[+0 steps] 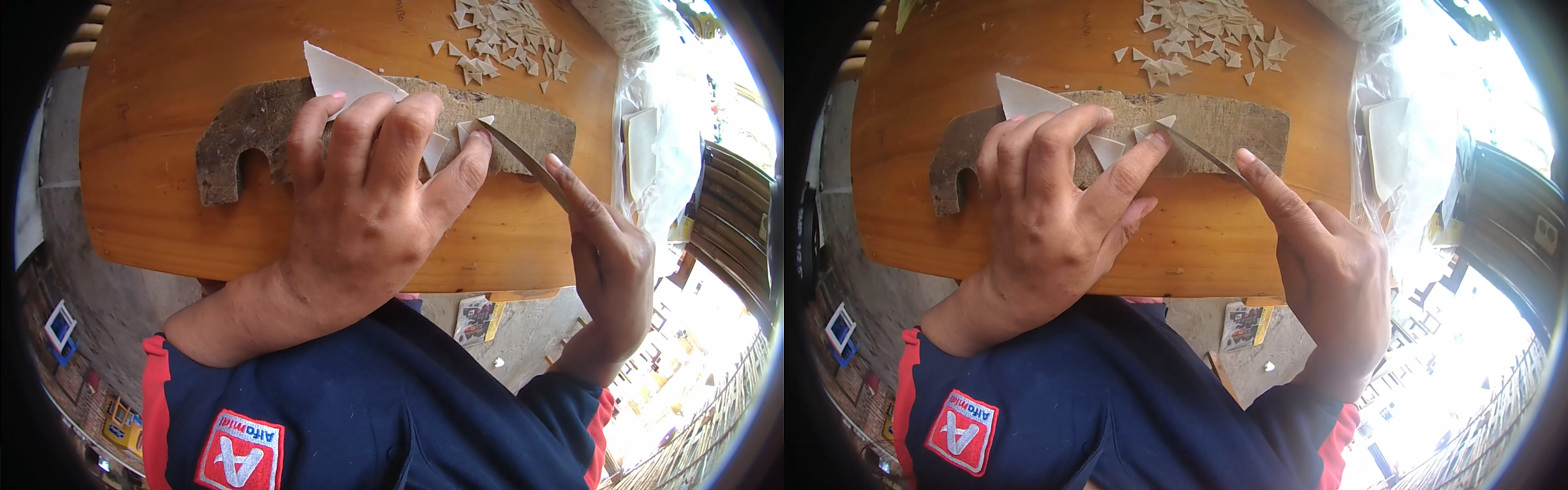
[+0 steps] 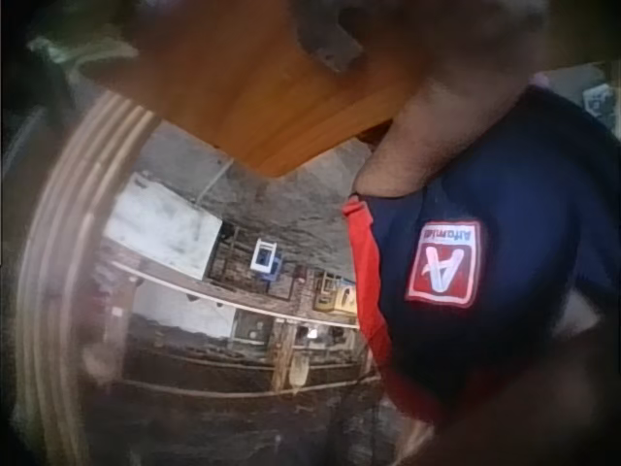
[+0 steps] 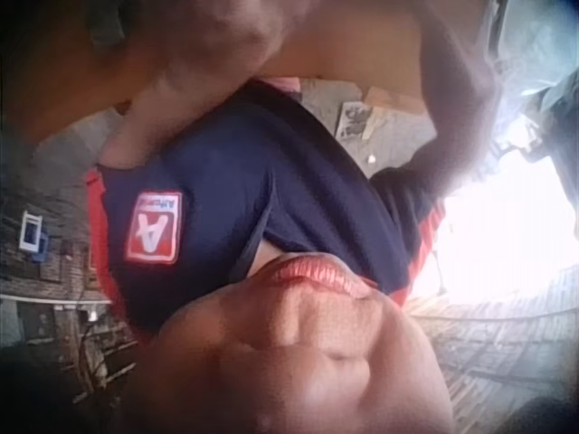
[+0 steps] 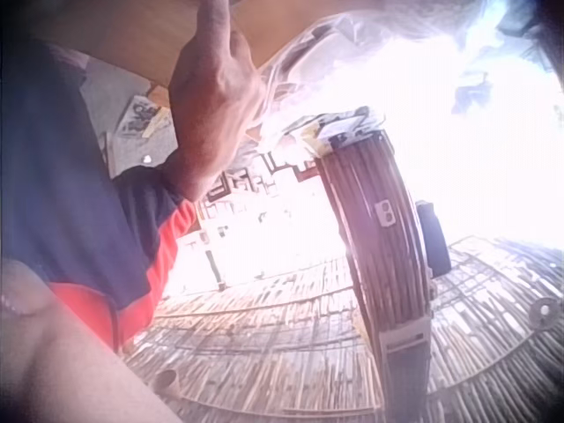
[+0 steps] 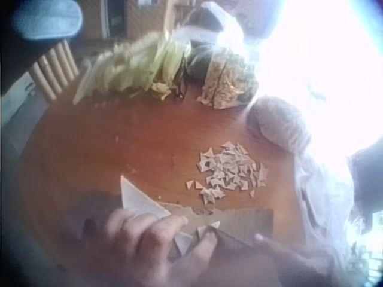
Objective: The person uses a knife to cut small triangular pieces from a flat sheet of material on a wooden table. The person holds the sheet with the left hand and slices off pieces with the right hand, accumulating a pile of cut triangles on the table.
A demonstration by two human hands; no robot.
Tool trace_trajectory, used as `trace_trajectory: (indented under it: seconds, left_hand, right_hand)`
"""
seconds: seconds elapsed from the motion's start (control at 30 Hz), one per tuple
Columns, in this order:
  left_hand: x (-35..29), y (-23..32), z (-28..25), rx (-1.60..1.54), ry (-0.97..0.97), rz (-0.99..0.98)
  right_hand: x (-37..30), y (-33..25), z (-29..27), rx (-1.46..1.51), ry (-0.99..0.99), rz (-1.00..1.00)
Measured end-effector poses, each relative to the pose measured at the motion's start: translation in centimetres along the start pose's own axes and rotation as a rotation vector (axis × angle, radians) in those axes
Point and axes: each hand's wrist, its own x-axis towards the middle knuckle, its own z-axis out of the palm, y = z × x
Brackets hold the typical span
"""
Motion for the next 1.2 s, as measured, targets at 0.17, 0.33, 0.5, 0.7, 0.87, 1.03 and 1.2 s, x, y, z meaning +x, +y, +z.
trace_trajectory:
  seconds: [0.17, 0.33, 0.5, 0.7, 0.87, 1.03, 1.2]
  left_hand:
    - [0.1, 0.1, 0.0, 0.006, 0.000, 0.007]
    - [0.0, -0.3, -0.3, 0.031, 0.008, 0.018]
    - [0.1, -0.3, -0.3, -0.013, 0.003, 0.015]
    - [0.1, -0.4, -0.7, -0.058, 0.014, -0.009]
    - [0.3, -0.4, -0.8, -0.080, 0.027, -0.019]
    - [0.3, -0.3, -0.5, -0.065, 0.056, -0.014]
    - [0.2, -0.3, -0.6, -0.058, 0.053, -0.018]
  right_hand:
    - [-0.1, -0.3, 0.3, 0.085, 0.020, 0.016]
    - [-0.2, -1.2, -0.5, 0.103, -0.059, 0.088]
    - [-1.2, 0.4, 0.2, 0.167, 0.027, 0.089]
    - [-1.4, 1.0, 1.1, 0.245, 0.143, -0.008]
    - [-1.0, 0.9, 1.0, 0.236, 0.125, -0.061]
    - [-0.6, 1.0, 1.1, 0.169, 0.125, -0.019]
    - [-0.5, 1.7, 1.3, 0.189, 0.210, 0.003]
